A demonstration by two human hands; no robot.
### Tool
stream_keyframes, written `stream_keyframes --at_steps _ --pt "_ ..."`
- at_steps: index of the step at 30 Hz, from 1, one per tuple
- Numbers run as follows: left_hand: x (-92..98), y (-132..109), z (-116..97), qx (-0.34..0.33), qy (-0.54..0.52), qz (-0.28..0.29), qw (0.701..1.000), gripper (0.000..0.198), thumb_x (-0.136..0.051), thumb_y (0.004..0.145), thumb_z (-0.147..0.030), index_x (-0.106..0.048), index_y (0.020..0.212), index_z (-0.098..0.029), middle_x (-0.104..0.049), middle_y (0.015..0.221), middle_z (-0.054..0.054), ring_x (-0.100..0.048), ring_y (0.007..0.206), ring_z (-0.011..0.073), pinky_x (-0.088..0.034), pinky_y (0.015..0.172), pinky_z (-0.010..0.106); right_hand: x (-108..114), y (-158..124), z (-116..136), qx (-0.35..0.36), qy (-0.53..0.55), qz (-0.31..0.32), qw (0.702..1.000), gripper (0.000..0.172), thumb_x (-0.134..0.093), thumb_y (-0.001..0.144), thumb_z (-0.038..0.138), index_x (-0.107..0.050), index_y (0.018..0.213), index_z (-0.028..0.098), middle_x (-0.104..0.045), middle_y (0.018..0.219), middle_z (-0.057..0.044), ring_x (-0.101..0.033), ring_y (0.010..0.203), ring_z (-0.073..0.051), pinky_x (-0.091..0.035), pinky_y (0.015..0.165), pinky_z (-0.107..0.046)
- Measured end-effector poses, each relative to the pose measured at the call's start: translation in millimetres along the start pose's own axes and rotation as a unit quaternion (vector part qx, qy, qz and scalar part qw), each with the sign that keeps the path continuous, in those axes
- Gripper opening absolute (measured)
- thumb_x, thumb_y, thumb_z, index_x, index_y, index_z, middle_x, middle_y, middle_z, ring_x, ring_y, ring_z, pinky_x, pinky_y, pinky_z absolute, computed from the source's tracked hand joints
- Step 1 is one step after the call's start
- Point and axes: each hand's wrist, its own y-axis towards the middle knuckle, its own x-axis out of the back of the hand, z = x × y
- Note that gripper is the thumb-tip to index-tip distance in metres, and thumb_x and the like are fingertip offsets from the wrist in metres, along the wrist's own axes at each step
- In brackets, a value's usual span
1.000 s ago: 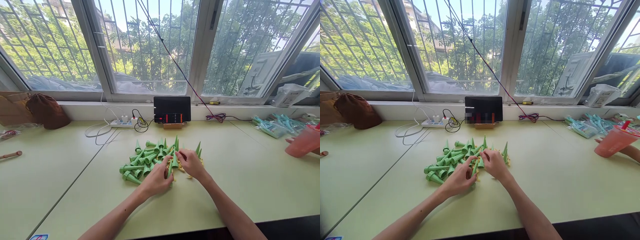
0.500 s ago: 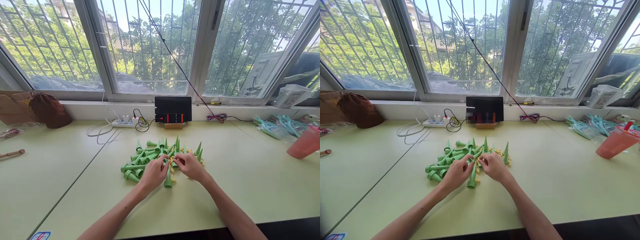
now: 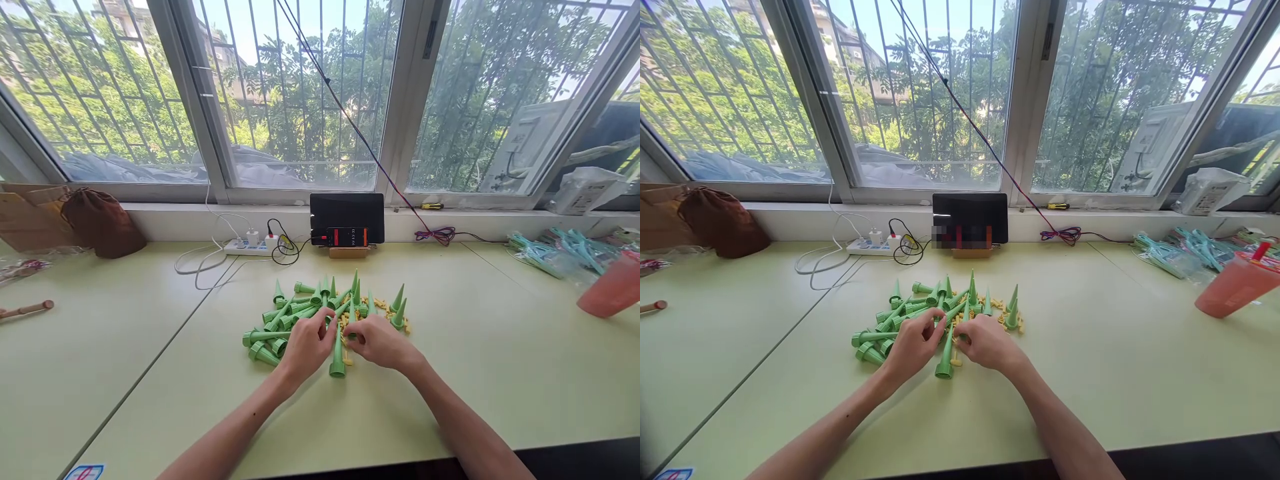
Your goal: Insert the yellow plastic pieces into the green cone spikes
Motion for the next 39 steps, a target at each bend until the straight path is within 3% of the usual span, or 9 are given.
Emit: stream_keyframes --at_steps 6,14,25,33,39 --pt "0.3 -0.7 0.2 -0.007 -0.006 0.006 1.000 0.019 -0.046 0.093 -0.032 -0.060 0.088 -0.019 -0.038 0.049 -0.009 -0.033 0.044 0.0094 -0.028 0.051 0.022 -1.0 -0.6 0.6 0.010 -0.041 0.008 0.999 0.011 -0.058 0.077 0.014 -0.061 0.069 0.021 -0.048 0.054 0.004 -0.037 0.054 -0.010 -0.021 0.054 -0.021" --pt "0.2 -1.3 -0.5 -0.012 -0.007 0.010 1.000 0.019 -0.046 0.093 -0.030 -0.060 0.087 -0.019 -0.037 0.050 -0.009 -0.031 0.045 0.0095 -0.027 0.050 0.022 -2.0 1.7 1.4 -0.008 -0.055 0.031 0.998 0.008 -0.058 0.078 0.014 -0.059 0.071 0.019 -0.057 0.061 0.002 -0.045 0.058 -0.011 -0.023 0.056 -0.022" --pt "0.0 -3.1 -2.5 -0.024 0.001 0.026 0.999 0.023 -0.045 0.093 -0.032 -0.063 0.091 -0.019 -0.041 0.050 -0.007 -0.034 0.046 0.0105 -0.029 0.052 0.023 2.9 0.4 6.5 -0.008 -0.042 0.038 0.998 0.018 -0.059 0.079 0.012 -0.051 0.064 0.017 -0.051 0.058 0.003 -0.041 0.055 -0.010 -0.023 0.053 -0.023" --pt "1.3 -1.3 -4.1 -0.027 -0.027 0.018 0.999 0.020 -0.047 0.092 -0.028 -0.064 0.091 -0.018 -0.056 0.061 -0.002 -0.044 0.051 0.0111 -0.034 0.054 0.022 4.1 1.2 6.5 -0.001 0.062 -0.032 0.998 0.014 -0.059 0.086 0.019 -0.057 0.072 0.018 -0.050 0.055 0.005 -0.039 0.051 -0.009 -0.027 0.053 -0.022" --pt "6.7 0.0 -9.3 -0.016 -0.096 0.038 0.995 0.023 -0.050 0.090 -0.028 -0.067 0.101 -0.016 -0.060 0.070 0.000 -0.040 0.048 0.0086 -0.032 0.047 0.021 4.3 2.2 5.8 0.002 0.134 -0.103 0.986 0.017 -0.054 0.092 0.028 -0.061 0.081 0.017 -0.046 0.055 0.006 -0.039 0.050 -0.009 -0.032 0.054 -0.021"
